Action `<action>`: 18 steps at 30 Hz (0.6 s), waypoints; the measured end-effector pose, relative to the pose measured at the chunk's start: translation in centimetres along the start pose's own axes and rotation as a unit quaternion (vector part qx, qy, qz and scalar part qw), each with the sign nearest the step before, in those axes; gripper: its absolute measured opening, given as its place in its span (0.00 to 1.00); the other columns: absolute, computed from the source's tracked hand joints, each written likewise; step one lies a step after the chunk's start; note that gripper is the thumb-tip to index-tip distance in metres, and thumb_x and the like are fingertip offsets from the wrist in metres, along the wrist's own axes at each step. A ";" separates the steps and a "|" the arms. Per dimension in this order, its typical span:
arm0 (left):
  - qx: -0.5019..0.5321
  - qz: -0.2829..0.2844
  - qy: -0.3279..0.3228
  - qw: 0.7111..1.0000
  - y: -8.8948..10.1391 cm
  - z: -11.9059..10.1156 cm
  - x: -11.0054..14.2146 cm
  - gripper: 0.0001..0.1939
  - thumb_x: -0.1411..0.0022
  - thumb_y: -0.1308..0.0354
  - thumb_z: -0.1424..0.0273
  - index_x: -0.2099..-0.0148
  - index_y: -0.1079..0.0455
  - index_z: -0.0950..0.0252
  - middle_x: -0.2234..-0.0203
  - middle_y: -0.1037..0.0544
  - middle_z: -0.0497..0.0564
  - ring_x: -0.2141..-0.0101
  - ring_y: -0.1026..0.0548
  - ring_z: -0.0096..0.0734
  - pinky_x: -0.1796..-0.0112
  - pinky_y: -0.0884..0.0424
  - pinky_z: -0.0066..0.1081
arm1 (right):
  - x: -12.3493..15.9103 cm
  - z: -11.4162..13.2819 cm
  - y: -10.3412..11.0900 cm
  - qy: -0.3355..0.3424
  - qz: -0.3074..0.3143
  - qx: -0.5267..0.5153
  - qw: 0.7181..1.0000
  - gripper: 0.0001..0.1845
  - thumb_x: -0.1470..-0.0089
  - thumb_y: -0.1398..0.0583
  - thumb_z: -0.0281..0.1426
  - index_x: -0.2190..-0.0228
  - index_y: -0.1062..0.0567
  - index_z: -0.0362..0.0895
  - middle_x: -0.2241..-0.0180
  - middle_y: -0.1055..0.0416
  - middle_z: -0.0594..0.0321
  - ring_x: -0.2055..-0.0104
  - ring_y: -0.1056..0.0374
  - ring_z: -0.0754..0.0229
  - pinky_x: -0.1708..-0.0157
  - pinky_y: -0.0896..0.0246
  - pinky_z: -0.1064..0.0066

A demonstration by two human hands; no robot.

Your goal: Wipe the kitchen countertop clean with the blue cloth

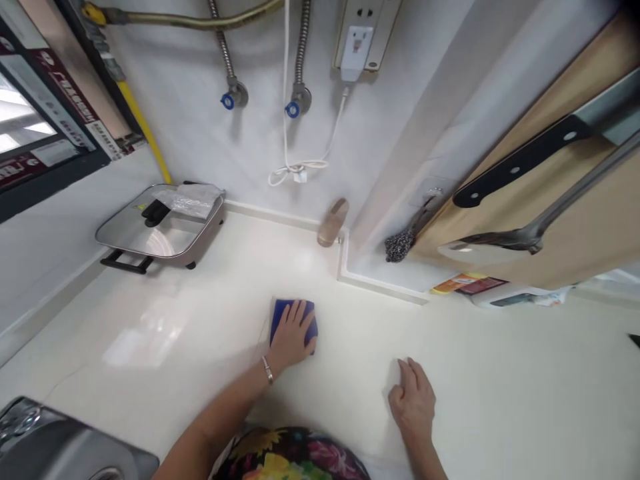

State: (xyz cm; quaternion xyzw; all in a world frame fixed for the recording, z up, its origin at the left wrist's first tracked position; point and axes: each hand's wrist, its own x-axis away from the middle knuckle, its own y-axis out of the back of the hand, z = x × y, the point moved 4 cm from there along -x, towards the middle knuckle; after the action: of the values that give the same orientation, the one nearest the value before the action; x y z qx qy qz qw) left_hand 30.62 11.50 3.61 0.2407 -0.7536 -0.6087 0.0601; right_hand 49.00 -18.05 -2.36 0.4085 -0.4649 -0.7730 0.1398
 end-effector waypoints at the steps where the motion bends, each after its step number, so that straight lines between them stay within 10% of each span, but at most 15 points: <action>1: 0.001 0.000 -0.006 1.000 -0.3 0.0 -1.1 0.34 0.34 0.48 0.58 0.29 0.43 0.61 0.28 0.48 0.59 0.28 0.55 0.51 0.32 0.50 0.55 | 0.0 0.1 0.0 -0.001 0.003 0.002 1.000 0.33 0.46 0.49 0.26 0.39 0.36 0.43 0.38 0.37 0.48 0.37 0.41 0.43 0.40 0.39 0.46; 18: -0.001 -0.021 -0.032 0.999 -3.6 1.3 -16.8 0.27 0.29 0.55 0.63 0.32 0.37 0.63 0.30 0.42 0.58 0.30 0.47 0.48 0.32 0.50 0.51 | -0.4 0.5 0.0 -0.034 0.035 0.022 0.999 0.34 0.45 0.51 0.25 0.37 0.40 0.45 0.37 0.38 0.50 0.35 0.43 0.43 0.41 0.40 0.46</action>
State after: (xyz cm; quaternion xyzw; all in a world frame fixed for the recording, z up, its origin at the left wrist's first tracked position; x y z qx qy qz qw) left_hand 45.88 19.49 3.27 0.2372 -0.7492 -0.6179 0.0235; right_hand 48.87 -17.58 -2.04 0.3689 -0.4998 -0.7707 0.1419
